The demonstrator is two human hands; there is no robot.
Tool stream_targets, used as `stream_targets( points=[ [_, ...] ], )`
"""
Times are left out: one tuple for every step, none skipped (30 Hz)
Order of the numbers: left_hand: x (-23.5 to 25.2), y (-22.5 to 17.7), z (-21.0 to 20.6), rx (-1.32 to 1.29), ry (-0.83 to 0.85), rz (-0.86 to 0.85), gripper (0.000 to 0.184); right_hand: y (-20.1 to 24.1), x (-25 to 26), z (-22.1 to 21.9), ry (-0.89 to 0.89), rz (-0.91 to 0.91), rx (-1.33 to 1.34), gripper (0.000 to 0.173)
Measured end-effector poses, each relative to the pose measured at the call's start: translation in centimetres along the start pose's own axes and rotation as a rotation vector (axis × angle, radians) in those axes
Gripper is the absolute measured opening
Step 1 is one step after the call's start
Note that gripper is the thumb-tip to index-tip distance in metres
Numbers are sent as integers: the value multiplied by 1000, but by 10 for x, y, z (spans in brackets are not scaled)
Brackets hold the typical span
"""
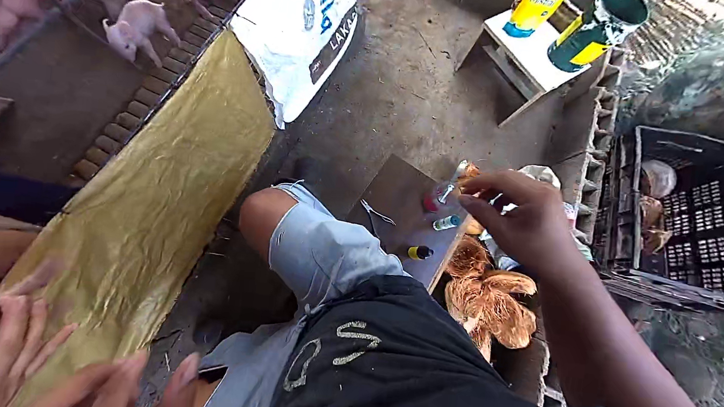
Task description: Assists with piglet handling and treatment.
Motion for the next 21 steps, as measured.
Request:
stream_targets(
  points=[
    [1,-4,-9,30,0,-11,38,-16,4,-11,43,-46,-32,18],
    [3,-9,-17,60,4,-26,36,-30,10,-23,77,-85,-66,18],
    [3,-14,-22,78,0,-35,34,-43,17,-36,110,-112,-104,18],
    [3,-18,-25,85,-4,-37,34,-55,25,-50,148,-141,-135,19],
    [0,-20,-27,95,-5,-36,34,-65,32,-64,193,-169,-162,20],
    [-4,-22,-27,110,-5,-33,34,-75,38,-76,235,-189,-182,22],
    [-8,-22,-25,129,-4,-27,34,-81,43,-82,262,-196,-199,23],
    [-13,-20,-23,146,-3,-13,34,-84,48,-83,271,-197,-206,24],
    [-21,-16,-19,161,2,8,34,-83,52,-79,270,-197,-200,26],
    [-29,-11,-15,168,3,40,34,-79,56,-70,258,-193,-186,28],
    [-37,-5,-12,171,-2,81,34,-73,60,-57,229,-188,-174,30],
    [-42,0,-9,172,-7,123,34,-66,65,-41,190,-181,-172,31],
    [-47,5,-7,167,-8,161,35,-60,68,-25,148,-177,-172,32],
    [-50,10,-6,161,-12,192,35,-55,68,-9,99,-170,-173,32],
    [-52,14,-7,156,-12,219,34,-52,70,3,49,-165,-167,31],
    [-53,18,-9,150,-9,237,33,-51,71,8,4,-165,-152,30],
    [-54,19,-13,142,4,245,33,-54,71,8,-22,-169,-137,30],
    [-55,16,-18,143,20,248,33,-60,67,1,-11,-192,-129,31],
    [-52,11,-20,157,15,250,33,-65,63,-14,42,-206,-129,32],
    [-47,6,-19,178,-15,252,32,-69,64,-37,109,-195,-124,33],
    [-44,4,-17,194,-47,258,31,-70,65,-66,187,-197,-98,33]
  ],
)
Point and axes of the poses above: each hand's wrist, its own x-axis towards the middle knuckle, its own z-axis out of the back of the hand, y = z × x, the point moved 7 cm from there along x, towards the middle knuckle, and after that the axes turned 14 degrees about x, right-handed, at the moved point
